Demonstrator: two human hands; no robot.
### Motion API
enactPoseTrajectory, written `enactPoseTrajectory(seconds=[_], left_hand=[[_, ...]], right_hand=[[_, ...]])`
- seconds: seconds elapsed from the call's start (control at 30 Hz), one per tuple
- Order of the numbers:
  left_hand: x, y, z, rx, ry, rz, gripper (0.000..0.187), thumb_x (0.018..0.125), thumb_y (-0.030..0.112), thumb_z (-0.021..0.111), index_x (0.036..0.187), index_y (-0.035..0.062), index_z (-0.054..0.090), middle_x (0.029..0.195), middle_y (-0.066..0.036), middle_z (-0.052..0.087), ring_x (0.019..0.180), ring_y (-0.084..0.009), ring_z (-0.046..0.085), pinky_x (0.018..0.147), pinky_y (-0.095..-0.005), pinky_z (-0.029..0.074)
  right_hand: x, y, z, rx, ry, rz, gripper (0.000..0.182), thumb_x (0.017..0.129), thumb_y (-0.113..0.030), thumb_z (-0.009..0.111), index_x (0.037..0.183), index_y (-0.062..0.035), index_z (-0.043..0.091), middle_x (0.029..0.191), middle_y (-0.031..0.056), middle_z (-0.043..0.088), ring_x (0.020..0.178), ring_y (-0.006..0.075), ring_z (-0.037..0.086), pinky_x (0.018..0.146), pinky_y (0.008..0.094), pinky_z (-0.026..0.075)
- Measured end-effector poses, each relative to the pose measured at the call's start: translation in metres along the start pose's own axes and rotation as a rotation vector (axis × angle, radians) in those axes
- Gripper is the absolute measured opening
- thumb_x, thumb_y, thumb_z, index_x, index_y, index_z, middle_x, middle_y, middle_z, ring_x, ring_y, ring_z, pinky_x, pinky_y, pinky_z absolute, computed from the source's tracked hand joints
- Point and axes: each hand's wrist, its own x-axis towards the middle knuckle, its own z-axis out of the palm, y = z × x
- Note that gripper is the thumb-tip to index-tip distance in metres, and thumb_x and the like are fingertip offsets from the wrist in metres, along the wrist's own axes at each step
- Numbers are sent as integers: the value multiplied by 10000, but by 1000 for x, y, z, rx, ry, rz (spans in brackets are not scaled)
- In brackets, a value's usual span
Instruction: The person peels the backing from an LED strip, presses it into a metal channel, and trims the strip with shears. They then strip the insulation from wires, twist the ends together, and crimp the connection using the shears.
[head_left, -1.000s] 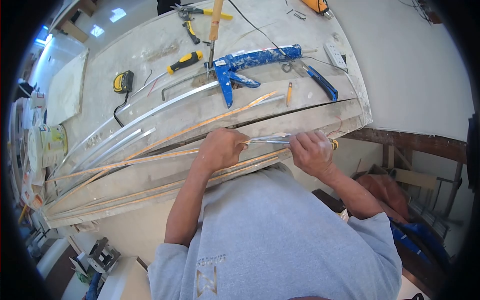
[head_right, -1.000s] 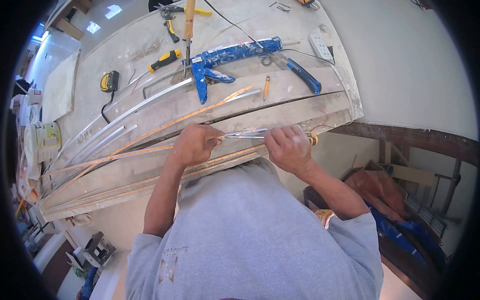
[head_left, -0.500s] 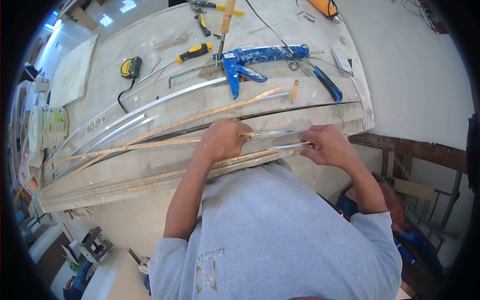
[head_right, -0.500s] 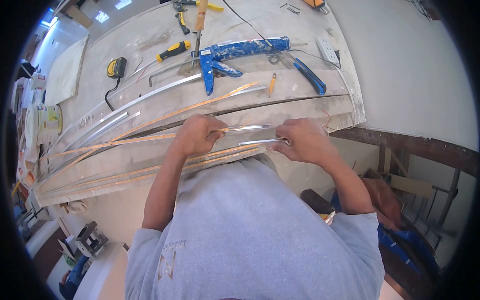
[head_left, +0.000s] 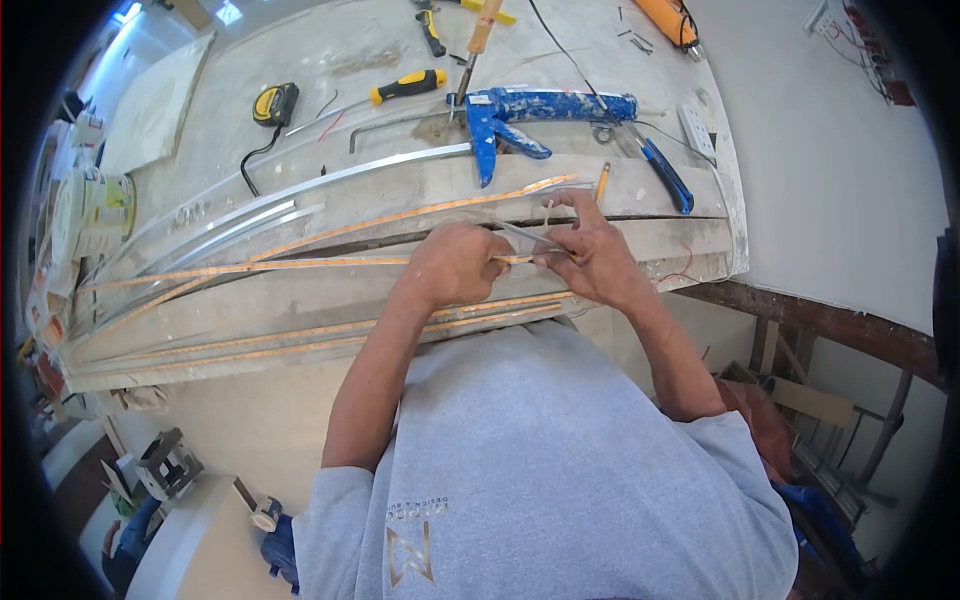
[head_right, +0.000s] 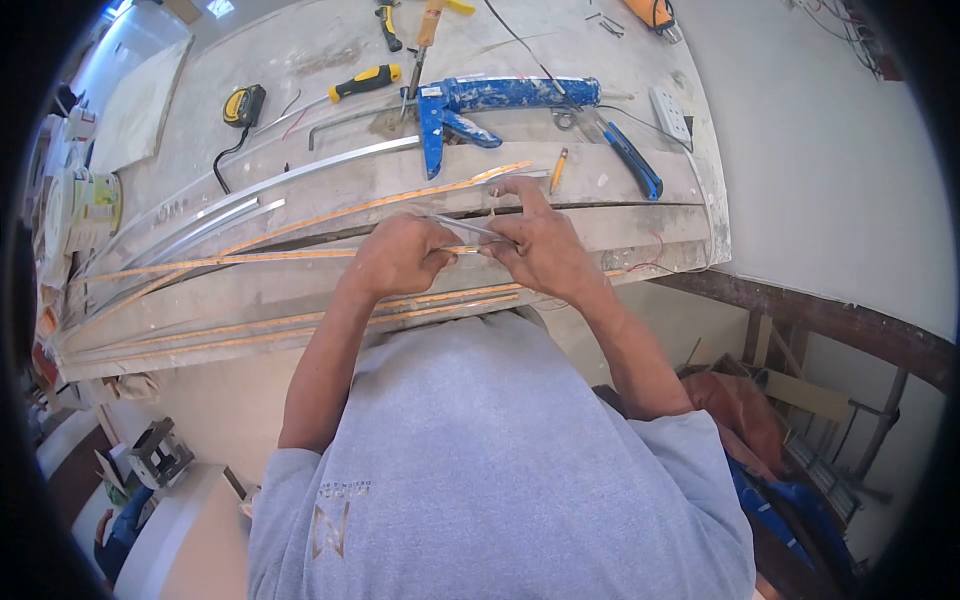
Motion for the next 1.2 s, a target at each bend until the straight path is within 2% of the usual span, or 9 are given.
enactPoseTrajectory(seconds=[0.2, 0.27, 0.5, 0.6, 0.8, 0.9, 0.97, 1.07, 1.2], left_hand=[[0, 0, 0, -3, -28, -38, 190, 870, 161, 723, 1027, 111, 818, 918, -214, 747, 913, -420, 713, 838, -525, 559], [-1, -3, 4, 13, 8, 14, 189, 874, 172, 727, 1027, 107, 815, 935, -207, 752, 919, -419, 714, 843, -525, 561], [-6, -6, 12, 19, 59, 31, 202, 893, 189, 714, 1056, 108, 804, 1014, -164, 769, 992, -382, 718, 880, -512, 566], [-8, -4, 12, 41, 88, 52, 256, 871, 164, 735, 1114, 110, 797, 1000, -146, 774, 955, -369, 720, 877, -484, 568], [-10, 0, 9, 56, 54, 26, 239, 888, 189, 726, 1103, 113, 797, 1024, -126, 772, 978, -353, 718, 886, -479, 565], [-9, 0, 9, 53, 59, 32, 237, 893, 191, 718, 1104, 119, 798, 1027, -123, 769, 982, -349, 716, 881, -477, 566], [-9, 1, 8, 69, 42, 15, 237, 893, 188, 717, 1104, 117, 798, 1020, -117, 770, 985, -346, 715, 880, -474, 565], [-9, 5, 5, 70, 25, -11, 236, 888, 182, 719, 1100, 116, 799, 1021, -114, 771, 988, -343, 714, 879, -472, 564], [-9, -1, 11, 49, 63, 24, 231, 883, 177, 725, 1092, 111, 800, 1018, -116, 771, 981, -341, 714, 876, -470, 563]], right_hand=[[-6, -11, 4, 138, -42, 41, 122, 833, -21, 778, 956, -24, 777, 1419, 112, 552, 900, 244, 660, 805, 388, 545], [-6, -13, 4, 136, -87, 49, 80, 850, -27, 771, 925, -7, 750, 1398, 108, 548, 1015, 314, 697, 847, 438, 553], [-1, -9, 1, 179, -88, -18, 92, 835, -13, 765, 925, -4, 751, 1396, 103, 556, 1111, 301, 669, 887, 421, 555], [-4, -10, -1, 125, -93, -13, 136, 817, -28, 780, 953, -19, 778, 1399, 120, 568, 1017, 263, 658, 861, 406, 542], [-22, -34, -44, -44, -55, 43, 309, 965, -236, 727, 1211, -51, 710, 1463, 129, 503, 1066, 350, 685, 912, 467, 551], [-44, -27, -70, -94, -29, 58, 343, 1023, -253, 654, 1314, -71, 666, 1364, 178, 590, 1029, 390, 684, 886, 492, 541], [-61, -12, -82, -229, -190, 239, 310, 1059, -245, 597, 1302, -72, 677, 1094, 234, 698, 970, 429, 685, 827, 521, 534], [-73, 4, -89, -296, -297, 339, 288, 1062, -272, 595, 1246, -71, 688, 841, 237, 701, 859, 454, 685, 758, 553, 519], [-73, 12, -75, -340, -390, 296, 240, 1057, -277, 600, 1130, -67, 689, 793, 207, 699, 769, 453, 681, 703, 566, 514]])
